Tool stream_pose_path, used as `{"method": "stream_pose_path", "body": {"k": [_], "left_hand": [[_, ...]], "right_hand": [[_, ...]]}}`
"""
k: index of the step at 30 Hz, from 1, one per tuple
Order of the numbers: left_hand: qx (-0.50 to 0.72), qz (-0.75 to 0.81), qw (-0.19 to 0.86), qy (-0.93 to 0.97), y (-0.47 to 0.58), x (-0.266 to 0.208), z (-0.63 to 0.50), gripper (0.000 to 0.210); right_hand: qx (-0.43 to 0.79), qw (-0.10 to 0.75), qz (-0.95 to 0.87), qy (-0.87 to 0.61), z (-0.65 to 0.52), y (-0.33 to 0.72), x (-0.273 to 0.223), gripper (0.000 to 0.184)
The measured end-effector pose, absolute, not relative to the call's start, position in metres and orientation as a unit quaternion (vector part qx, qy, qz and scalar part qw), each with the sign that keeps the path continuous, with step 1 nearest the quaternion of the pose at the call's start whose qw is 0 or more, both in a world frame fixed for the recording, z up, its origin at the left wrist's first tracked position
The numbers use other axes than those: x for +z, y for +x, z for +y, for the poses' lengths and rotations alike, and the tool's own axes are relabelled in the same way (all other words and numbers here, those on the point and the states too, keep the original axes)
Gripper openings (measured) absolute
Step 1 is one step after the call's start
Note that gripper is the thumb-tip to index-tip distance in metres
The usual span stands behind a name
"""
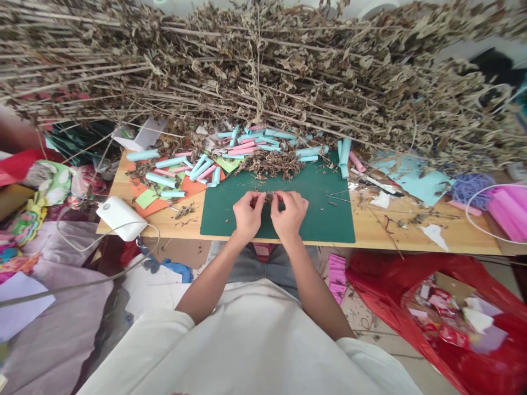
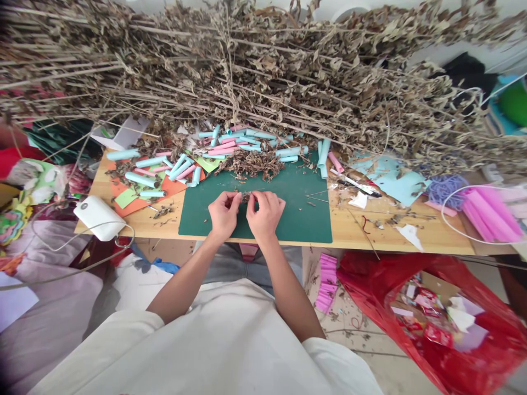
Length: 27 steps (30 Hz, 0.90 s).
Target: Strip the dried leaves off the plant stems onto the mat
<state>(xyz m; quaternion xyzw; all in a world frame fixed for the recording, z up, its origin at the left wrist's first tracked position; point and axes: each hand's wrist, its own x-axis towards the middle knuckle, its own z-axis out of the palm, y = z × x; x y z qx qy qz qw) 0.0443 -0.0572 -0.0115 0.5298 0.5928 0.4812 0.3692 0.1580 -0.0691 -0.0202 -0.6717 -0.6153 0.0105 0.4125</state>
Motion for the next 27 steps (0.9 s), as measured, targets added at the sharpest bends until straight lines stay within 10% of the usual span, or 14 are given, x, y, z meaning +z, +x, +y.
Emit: {"method": "stream_pose_path", "body": {"k": [18,27], "left_hand": [[0.541,0.605,0.391,0.435,0.04,-0.014,-0.052,0.032],[0.485,0.568,0.389,0.54,0.033,0.008,-0.065,0.027]], "right_hand": [[0.024,0.379,-0.628,-0.679,-0.068,0.158,-0.021,0.012],[0.135,0.528,-0.575,-0.61,-0.075,0.166,-0.001,0.03]]}}
